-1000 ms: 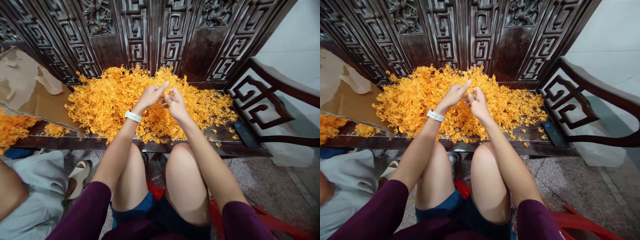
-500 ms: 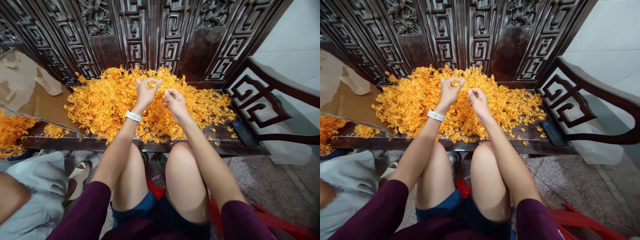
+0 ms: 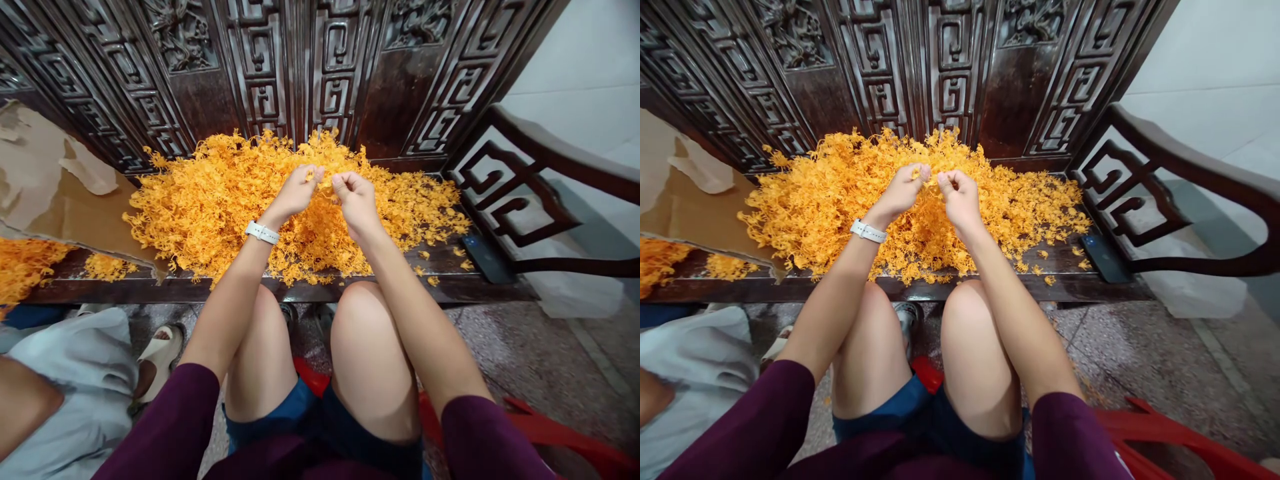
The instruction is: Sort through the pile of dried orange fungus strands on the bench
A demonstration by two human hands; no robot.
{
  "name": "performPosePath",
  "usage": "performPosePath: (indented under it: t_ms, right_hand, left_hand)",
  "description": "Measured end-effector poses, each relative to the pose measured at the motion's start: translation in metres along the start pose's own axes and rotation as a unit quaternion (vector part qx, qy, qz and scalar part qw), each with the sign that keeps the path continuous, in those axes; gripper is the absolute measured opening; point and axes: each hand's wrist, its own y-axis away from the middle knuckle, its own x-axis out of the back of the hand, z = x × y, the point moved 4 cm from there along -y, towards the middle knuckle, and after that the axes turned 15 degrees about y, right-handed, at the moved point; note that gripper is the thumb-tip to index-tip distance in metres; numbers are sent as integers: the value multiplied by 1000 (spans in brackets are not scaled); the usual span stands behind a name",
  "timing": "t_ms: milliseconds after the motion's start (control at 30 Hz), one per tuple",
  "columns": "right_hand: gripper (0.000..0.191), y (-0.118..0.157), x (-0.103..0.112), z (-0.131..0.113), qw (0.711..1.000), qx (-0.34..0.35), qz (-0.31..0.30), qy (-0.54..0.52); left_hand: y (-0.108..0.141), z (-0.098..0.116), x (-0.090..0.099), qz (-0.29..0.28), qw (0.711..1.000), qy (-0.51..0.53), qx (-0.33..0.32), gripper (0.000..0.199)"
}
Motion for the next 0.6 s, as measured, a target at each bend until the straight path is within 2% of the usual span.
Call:
performPosePath:
  t_ms: [67, 133, 233, 367, 600]
  right_hand:
    - [36, 2, -2, 0, 997, -39, -33, -58]
    - [29, 5, -5, -4, 990, -62, -64, -113]
    - [24, 9, -9, -12, 982, -67, -89, -153]
    - [21, 11, -13, -18, 975, -60, -128, -171]
    - [21, 12, -10, -21, 973, -63, -131, -178]
  left_hand:
    - [2, -3, -2, -31, 993, 99, 54, 50]
    - [4, -5, -4, -65, 974, 195, 94, 42]
    - [7, -1, -5, -99, 952, 274, 97, 35]
    - [9, 7, -3, -91, 955, 270, 86, 37]
    - [16, 14, -10, -73, 969, 222, 83, 44]
